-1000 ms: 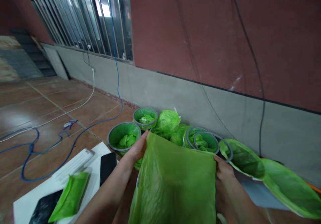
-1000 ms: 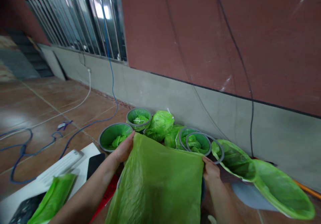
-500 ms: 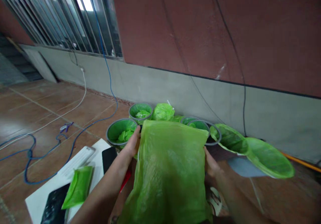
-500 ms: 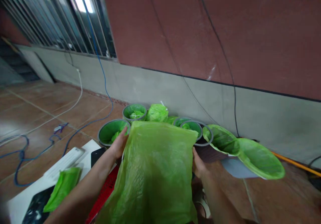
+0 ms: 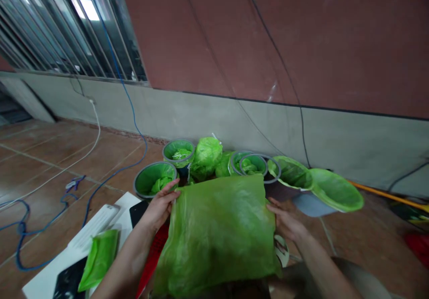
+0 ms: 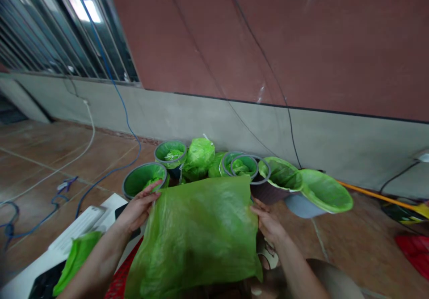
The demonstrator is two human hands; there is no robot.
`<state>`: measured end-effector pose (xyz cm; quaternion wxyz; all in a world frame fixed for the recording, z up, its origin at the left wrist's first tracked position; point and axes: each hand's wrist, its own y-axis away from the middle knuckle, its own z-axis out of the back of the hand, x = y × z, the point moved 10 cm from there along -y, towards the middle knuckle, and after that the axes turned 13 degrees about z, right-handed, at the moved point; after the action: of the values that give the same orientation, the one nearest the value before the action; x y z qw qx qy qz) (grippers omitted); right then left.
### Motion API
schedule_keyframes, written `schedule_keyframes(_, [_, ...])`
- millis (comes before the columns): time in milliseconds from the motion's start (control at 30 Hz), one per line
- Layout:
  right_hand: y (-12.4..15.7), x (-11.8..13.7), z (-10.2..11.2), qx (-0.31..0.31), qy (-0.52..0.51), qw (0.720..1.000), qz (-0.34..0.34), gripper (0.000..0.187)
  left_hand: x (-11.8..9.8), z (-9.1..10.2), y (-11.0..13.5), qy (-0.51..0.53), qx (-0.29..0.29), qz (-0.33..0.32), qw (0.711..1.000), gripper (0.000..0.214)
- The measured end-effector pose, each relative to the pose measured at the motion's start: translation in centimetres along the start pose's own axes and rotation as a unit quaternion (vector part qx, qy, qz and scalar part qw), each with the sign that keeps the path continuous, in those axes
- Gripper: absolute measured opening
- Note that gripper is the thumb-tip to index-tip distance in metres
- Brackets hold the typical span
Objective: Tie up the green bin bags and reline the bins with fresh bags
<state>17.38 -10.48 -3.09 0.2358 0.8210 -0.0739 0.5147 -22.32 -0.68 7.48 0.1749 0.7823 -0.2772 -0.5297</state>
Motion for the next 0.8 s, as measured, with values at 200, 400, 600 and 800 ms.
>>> schedule_keyframes(200, [0.9, 8.4, 0.7, -0.021, 0.036, 0.988, 0.149, 0.054, -2.8, -2.4, 1.4, -0.042, 0.064, -0.042, 0.996, 0.057])
schedule_keyframes(400, [2.2, 13.5, -0.1, 0.066, 0.097, 0.978, 0.173, 0.058, -5.4, -5.4, 3.1, -0.198, 0.102, -0.096, 0.97, 0.056])
schedule_keyframes(600, [2.0, 15.8, 1.1, 0.052, 0.291, 0.923, 0.245, 0.05, -8.4, -6.6, 3.2, -0.456, -0.028, -0.266, 0.849, 0.046])
schedule_keyframes(800, [3.5, 18.1, 0.6, 0.007, 0.567, 0.732, 0.377, 0.014, -8.6, -7.3, 2.0, -0.548, -0.096, -0.345, 0.756, 0.029])
